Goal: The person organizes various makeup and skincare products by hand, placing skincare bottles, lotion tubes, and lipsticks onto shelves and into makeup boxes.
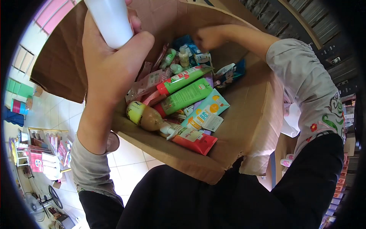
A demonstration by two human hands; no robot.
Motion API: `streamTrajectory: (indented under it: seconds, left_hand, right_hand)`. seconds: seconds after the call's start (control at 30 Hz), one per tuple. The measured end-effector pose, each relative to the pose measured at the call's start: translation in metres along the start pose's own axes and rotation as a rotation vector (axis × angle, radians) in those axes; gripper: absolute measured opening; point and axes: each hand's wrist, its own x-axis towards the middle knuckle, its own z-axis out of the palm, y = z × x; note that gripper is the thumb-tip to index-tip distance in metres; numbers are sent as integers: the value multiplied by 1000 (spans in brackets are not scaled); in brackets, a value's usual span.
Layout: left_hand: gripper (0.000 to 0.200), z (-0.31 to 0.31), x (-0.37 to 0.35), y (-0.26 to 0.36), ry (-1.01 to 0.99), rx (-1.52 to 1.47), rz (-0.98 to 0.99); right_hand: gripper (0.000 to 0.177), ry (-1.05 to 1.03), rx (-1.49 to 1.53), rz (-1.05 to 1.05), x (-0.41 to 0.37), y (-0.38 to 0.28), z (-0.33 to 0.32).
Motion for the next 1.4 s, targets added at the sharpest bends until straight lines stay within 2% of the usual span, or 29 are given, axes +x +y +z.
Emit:
streamTrajectory:
  seconds: [0.03, 0.1, 0.23, 0.33, 0.43, 0.6, 0.63, 0.73, 0.83, 0.93, 1.03, 1.13, 1.2, 1.23, 1.27, 1.33, 1.4]
  left_hand:
    - [48, 2, 0, 0, 8, -5, 21]
    - [49, 2, 0, 2, -6, -12, 12]
    - [49, 5, -3, 4, -9, -25, 15]
    - [58, 15, -3, 1, 70, -104, 23]
    - [58, 18, -4, 10, 71, -52, 54]
    - [56, 11, -4, 0, 57, -154, 53]
    - [56, 16, -4, 7, 69, -103, 61]
    - [55, 14, -1, -6, 52, -155, 123]
    - [55, 16, -2, 1, 59, -81, 115]
    - [53, 13, -4, 5, 30, 14, 59]
    - [47, 0, 0, 0, -31, 75, 62]
    - [40, 1, -1, 14, 15, -151, -25]
    - [38, -2, -5, 29, -67, -467, -41]
    - [42, -2, -10, 37, -65, -453, -66]
    - [45, 2, -16, 49, -66, -440, -94]
    - [51, 23, -32, 81, -159, -439, -80]
    - [53, 47, -53, 108, -224, -389, -12]
  right_hand:
    - [35, -218, -202, -21, 0, 6, 5]
    - [48, -670, -195, 122, -9, 3, 19]
    - [44, -793, -323, 113, -17, -13, 35]
    - [41, -947, -469, 35, -1, -15, 53]
    - [39, -959, -541, 48, 4, -12, 66]
    - [35, -927, -495, 33, 8, -5, 67]
    - [34, -919, -487, 29, 8, -5, 67]
    - [30, -772, -338, 127, -2, -11, 45]
    - [27, -615, -355, 250, -7, -8, 23]
    - [22, -479, -296, 213, -35, -16, -7]
    - [20, -170, -103, 196, -92, -34, -31]
    - [19, 46, 45, 75, -150, -54, -49]
    - [19, 224, 66, -13, -183, -61, -50]
    - [30, 70, -52, -115, -203, -66, -65]
    - [15, 272, -15, -312, -219, -67, -53]
    - [17, 365, 15, -53, -269, -104, -42]
    - [16, 515, -39, -66, -312, -144, -18]
